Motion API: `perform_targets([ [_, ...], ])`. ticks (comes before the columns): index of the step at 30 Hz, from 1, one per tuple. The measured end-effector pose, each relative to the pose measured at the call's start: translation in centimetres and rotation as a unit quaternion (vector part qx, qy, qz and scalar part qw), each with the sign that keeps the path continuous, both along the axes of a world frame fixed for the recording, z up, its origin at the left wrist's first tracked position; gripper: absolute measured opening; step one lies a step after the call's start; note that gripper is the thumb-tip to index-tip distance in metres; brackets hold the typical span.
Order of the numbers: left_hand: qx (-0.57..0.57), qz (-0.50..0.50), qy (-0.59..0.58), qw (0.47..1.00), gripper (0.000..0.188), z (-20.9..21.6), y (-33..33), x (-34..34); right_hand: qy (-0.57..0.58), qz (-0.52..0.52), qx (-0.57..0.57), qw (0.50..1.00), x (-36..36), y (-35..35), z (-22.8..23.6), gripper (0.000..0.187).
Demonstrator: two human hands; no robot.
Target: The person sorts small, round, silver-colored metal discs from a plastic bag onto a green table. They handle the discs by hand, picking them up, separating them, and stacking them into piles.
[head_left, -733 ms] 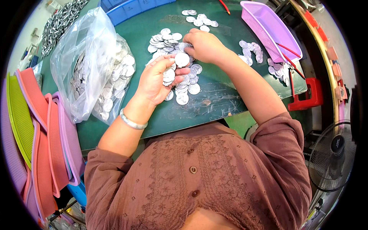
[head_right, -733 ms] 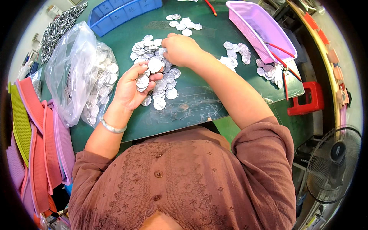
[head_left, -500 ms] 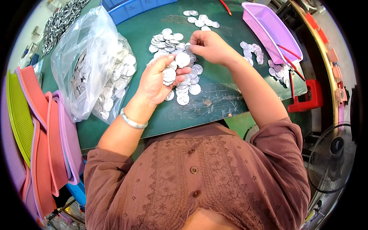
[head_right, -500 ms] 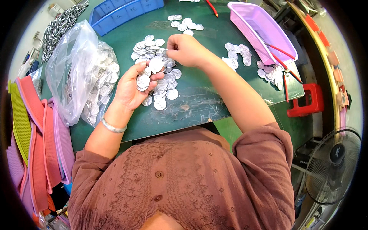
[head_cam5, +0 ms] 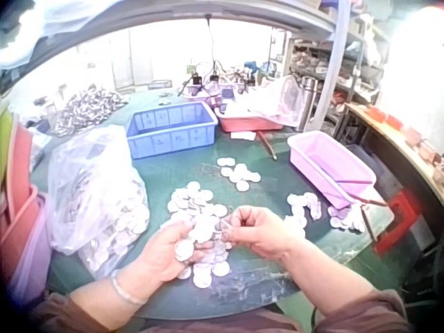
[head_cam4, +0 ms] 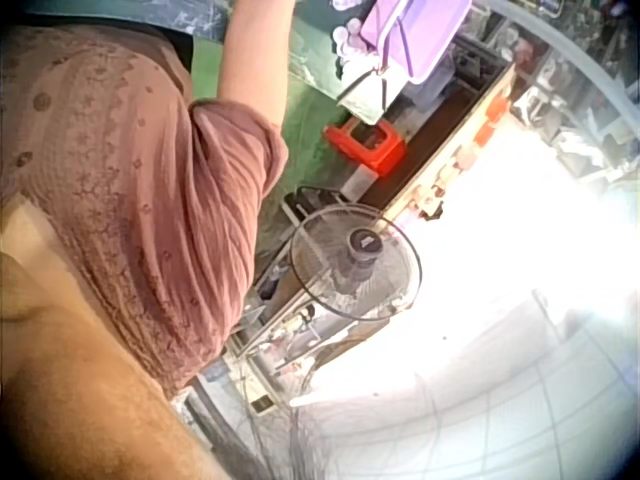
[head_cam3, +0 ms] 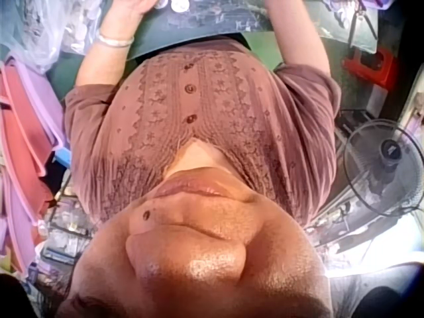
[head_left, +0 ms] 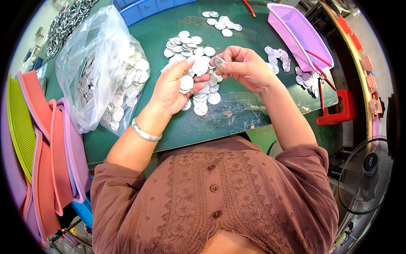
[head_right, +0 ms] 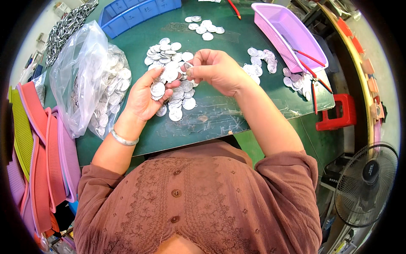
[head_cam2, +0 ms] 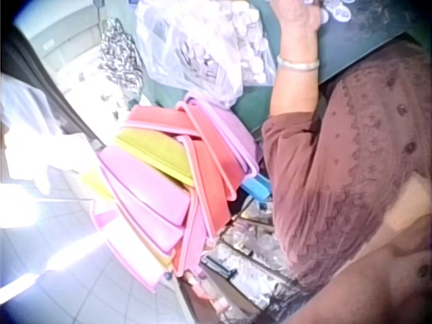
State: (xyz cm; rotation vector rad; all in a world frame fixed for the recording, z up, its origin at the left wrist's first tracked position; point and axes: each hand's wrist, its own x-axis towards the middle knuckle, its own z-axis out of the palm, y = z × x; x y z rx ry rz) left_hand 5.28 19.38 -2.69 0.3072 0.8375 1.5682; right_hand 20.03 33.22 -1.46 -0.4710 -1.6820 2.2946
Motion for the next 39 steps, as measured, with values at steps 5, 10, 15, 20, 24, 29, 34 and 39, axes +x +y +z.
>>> perform_targets([
  [5, -0.020, 0.013, 0.065, 0.998, 0.022, -0.6, -0.1, 0.0, 0.052, -0.073, 0.104, 0.991, -0.1, -1.7, -0.6, 0.021],
  [10, -0.021, -0.008, 0.079, 0.997, 0.022, 0.7, -0.3, 0.7, 0.035, -0.145, 0.336, 0.930, -0.4, -2.8, -0.6, 0.032],
  [15, -0.009, -0.010, 0.076, 0.997, 0.019, 0.8, -0.4, 1.0, 0.027, -0.168, 0.410, 0.896, -0.6, -3.7, -0.4, 0.036],
  [20, -0.018, -0.016, 0.079, 0.997, 0.016, 0.2, -0.4, 0.9, 0.015, -0.166, 0.444, 0.881, -0.6, -4.4, -0.1, 0.037],
  [24, -0.016, -0.007, 0.098, 0.995, 0.015, 0.0, -0.3, 1.0, 0.027, -0.179, 0.488, 0.854, -0.5, -4.6, -0.2, 0.035],
  [29, -0.015, 0.026, 0.157, 0.987, 0.010, -0.4, -0.2, 0.9, 0.042, -0.159, 0.311, 0.936, -0.2, -4.7, -0.6, 0.027],
  [34, 0.019, 0.055, 0.258, 0.964, 0.011, -0.4, -0.3, 1.2, 0.022, -0.151, 0.207, 0.966, 0.4, -3.7, -1.3, 0.016],
  [39, 0.057, 0.084, 0.333, 0.937, 0.012, -0.5, -0.3, 1.6, 0.041, -0.160, 0.237, 0.957, 0.6, -3.8, -1.5, 0.012],
])
